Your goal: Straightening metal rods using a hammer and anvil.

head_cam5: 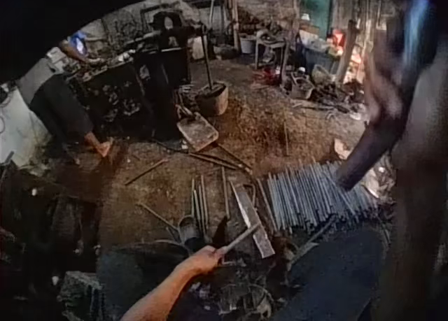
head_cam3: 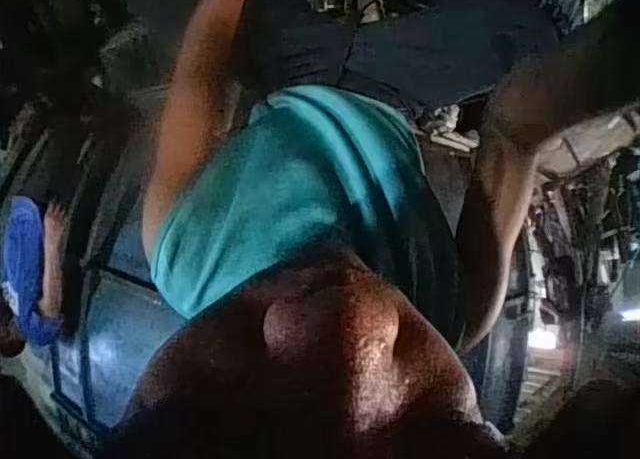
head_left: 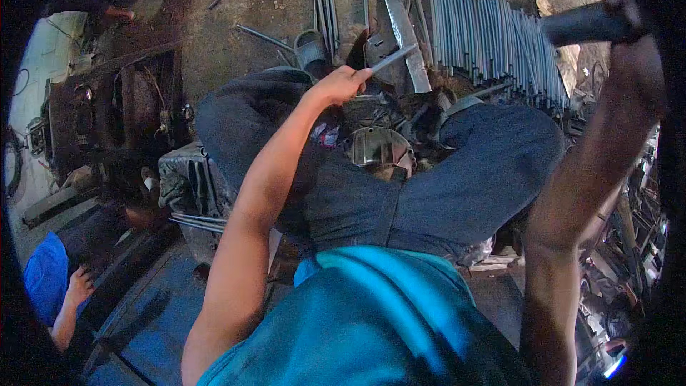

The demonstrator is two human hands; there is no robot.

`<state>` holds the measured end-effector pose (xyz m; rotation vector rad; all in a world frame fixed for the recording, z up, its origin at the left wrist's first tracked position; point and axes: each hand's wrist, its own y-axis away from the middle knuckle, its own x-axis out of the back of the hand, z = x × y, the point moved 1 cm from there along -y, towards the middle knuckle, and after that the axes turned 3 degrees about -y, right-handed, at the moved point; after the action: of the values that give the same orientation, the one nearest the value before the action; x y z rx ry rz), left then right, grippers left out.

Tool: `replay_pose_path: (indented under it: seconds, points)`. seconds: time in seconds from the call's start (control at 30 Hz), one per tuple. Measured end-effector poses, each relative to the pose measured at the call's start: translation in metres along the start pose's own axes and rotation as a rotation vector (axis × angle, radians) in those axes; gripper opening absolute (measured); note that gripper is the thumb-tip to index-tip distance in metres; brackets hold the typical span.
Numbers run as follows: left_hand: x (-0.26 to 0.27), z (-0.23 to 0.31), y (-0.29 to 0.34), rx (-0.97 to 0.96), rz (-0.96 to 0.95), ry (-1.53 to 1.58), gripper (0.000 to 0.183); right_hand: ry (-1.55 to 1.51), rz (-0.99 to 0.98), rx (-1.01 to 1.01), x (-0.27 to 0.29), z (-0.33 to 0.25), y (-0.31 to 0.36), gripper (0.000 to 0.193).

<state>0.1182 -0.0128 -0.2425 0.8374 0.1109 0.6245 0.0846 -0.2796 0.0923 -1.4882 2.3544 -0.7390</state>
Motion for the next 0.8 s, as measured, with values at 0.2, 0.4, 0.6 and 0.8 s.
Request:
replay_pose_path:
  seconds: [0.2,0.4,0.6,0.8]
  points:
    - [0.004,0.006,-0.003,-0.15,0.1,-0.196,0.061,0.448,-0.13,-1.097,-0.037,0.177,0.181,0.056]
    - [-0.002,0.007,0.008,0.073,-0.119,0.165,0.047,-0.093,-0.007,-0.873,-0.012,0.133,0.081,0.049]
    - [-0.006,0.01,0.008,0.065,-0.089,0.076,0.045,-0.062,0.018,-0.202,0.024,0.026,-0.004,0.048]
    - [-0.005,0.002,-0.002,-0.011,-0.074,0.009,0.052,0.266,0.194,-0.205,-0.005,0.085,0.102,0.047]
